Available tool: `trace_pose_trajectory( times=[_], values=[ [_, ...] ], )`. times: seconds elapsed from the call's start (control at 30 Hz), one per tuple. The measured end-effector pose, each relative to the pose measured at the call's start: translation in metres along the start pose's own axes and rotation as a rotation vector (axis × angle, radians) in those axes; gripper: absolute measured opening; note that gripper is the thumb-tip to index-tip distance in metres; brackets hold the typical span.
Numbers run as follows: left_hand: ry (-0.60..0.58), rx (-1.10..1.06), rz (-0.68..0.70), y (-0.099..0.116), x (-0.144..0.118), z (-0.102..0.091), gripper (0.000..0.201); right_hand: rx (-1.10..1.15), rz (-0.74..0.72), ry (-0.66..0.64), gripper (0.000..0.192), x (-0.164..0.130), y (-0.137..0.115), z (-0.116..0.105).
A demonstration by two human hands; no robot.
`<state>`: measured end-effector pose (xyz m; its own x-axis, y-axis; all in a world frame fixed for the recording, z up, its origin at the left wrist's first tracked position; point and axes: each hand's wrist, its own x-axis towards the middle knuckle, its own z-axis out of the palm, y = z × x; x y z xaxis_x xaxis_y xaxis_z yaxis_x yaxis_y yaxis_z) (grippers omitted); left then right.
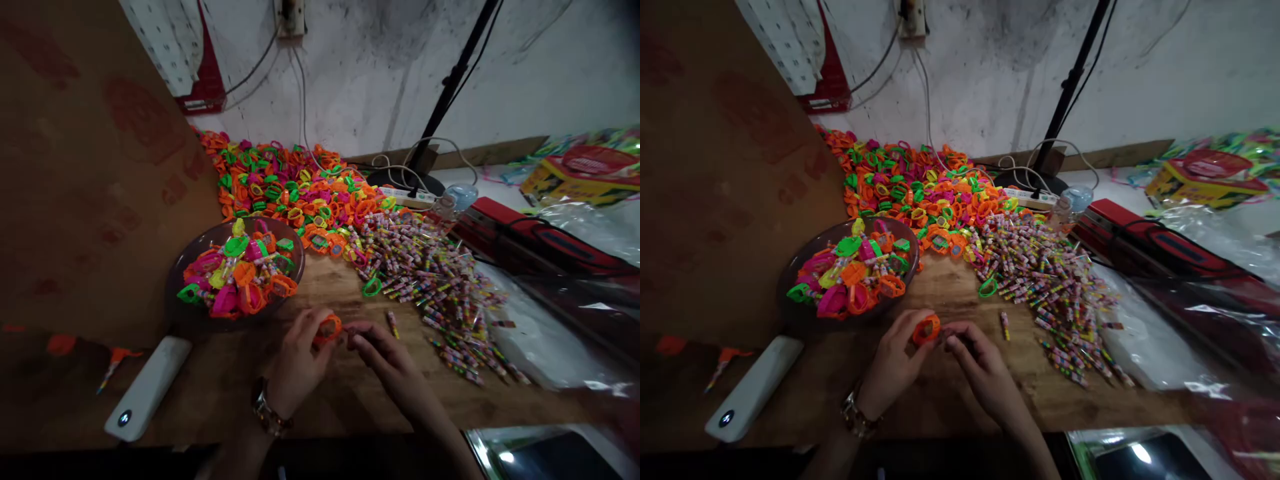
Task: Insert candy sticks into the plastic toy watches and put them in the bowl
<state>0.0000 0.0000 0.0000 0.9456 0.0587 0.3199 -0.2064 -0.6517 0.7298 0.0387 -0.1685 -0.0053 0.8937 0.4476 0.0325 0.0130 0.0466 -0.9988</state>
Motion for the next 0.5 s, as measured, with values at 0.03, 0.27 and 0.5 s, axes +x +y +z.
trace_pose_trajectory(
  times=[0.03,0.27,0.5],
  values=[
    [-0.002,0.020,0.012,0.000,-0.001,-0.001,0.029,0.016,-0.007,0.000,0.035,0.000,0.001,0.001],
    [-0.043,0.075,0.021,-0.003,-0.006,-0.001,0.033,0.008,-0.021,0.185,0.035,-0.005,0.008,0.005],
    [-0.062,0.081,0.000,-0.003,-0.008,0.000,0.031,0.421,-0.001,0.330,0.032,-0.004,0.000,0.016]
  ],
)
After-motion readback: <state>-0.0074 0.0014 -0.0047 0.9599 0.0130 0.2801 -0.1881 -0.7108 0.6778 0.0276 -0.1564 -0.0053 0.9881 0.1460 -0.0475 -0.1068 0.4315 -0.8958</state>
